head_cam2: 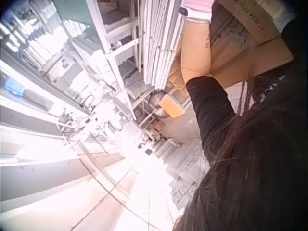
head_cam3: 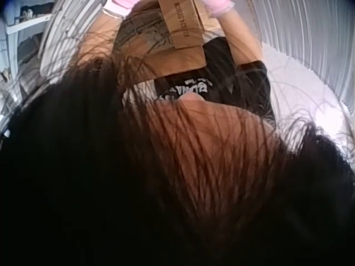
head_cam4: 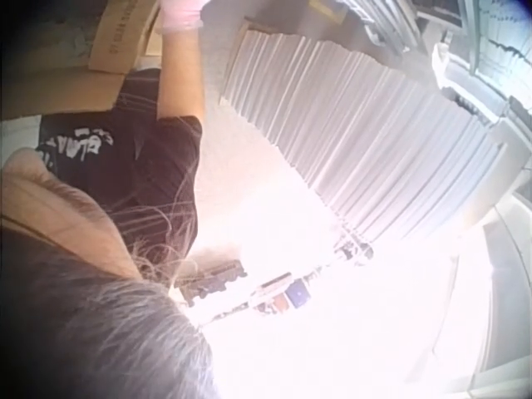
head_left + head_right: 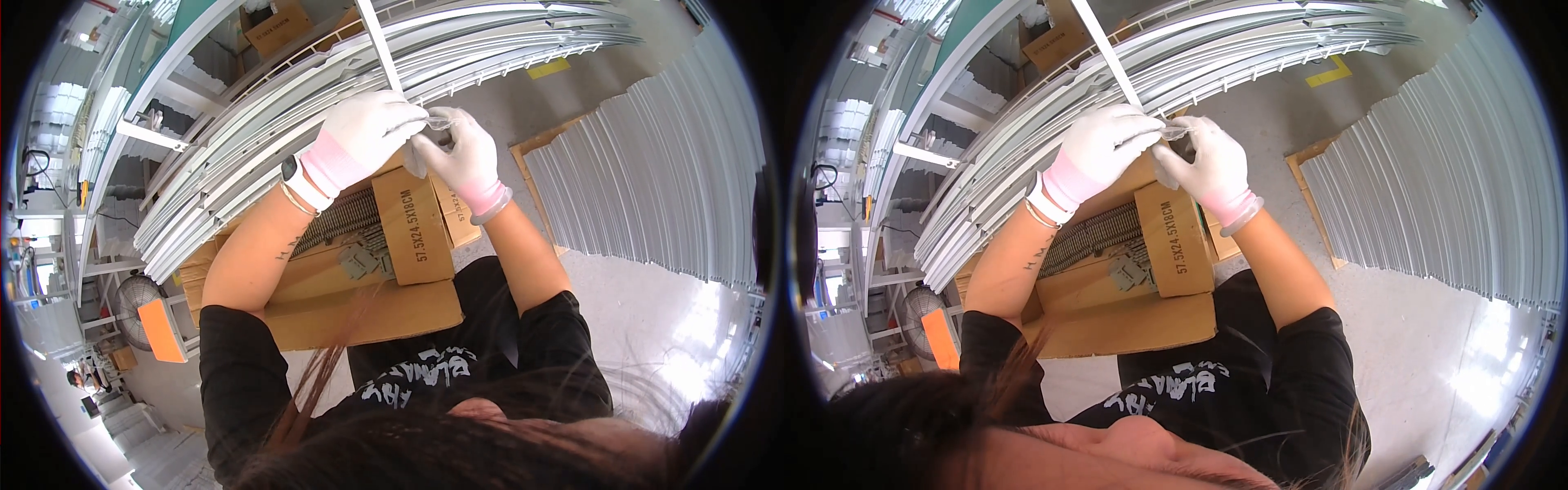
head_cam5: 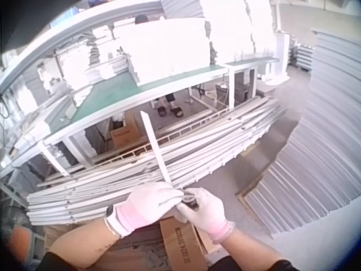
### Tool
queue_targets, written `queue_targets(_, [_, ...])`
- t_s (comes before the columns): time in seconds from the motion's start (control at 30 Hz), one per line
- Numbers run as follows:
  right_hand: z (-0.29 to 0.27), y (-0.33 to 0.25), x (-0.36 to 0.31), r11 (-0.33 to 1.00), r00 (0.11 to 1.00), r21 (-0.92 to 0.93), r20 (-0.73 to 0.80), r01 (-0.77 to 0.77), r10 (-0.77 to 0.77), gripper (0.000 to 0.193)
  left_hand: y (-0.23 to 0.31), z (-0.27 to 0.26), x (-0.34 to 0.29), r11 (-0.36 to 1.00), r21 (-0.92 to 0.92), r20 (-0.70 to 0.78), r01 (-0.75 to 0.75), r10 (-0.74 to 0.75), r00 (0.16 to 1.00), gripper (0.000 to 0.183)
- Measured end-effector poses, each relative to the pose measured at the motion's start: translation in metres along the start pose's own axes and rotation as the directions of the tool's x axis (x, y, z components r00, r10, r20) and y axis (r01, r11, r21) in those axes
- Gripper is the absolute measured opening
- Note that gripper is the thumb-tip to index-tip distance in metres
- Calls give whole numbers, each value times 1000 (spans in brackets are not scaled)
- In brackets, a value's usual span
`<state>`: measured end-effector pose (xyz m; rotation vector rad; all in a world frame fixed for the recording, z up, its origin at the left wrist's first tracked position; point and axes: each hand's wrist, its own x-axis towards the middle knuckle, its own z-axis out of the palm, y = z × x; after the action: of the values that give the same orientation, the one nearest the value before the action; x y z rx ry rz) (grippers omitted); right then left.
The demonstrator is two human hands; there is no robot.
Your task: Picking and organizing metal strips and preparing industrial components with bubble wrap for packaging.
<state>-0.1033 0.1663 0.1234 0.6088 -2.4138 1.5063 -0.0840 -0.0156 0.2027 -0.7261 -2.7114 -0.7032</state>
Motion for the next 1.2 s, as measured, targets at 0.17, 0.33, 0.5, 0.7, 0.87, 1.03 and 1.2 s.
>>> queue_targets(0.17, [14,11,4,993,991,26,-69,117,-115,18,1,0,1,1000,2,-10,-3,3,1000,16])
queue_targets(0.33, [14,12,4,973,961,11,-156,232,-227,10,2,2,2,999,-4,5,41,-41,999,16])
queue_targets(0.5, [8,15,0,990,987,-22,-72,139,-141,11,-2,0,1,994,-108,-27,25,-28,999,16])
queue_targets(0.7, [0,-2,2,997,988,71,-156,2,9,20,0,-6,3,986,-151,32,78,-74,997,17])
queue_targets(0.87, [8,-5,11,991,994,72,-21,-108,110,24,-2,-3,3,989,-140,1,47,-47,999,18])
queue_targets(1.03, [16,-2,11,994,994,51,-47,-101,103,21,2,-5,3,987,-130,29,97,-94,995,18])
queue_targets(1.2, [14,6,4,993,989,-1,-91,117,-117,12,-1,5,1,990,-141,-101,22,-36,994,17])
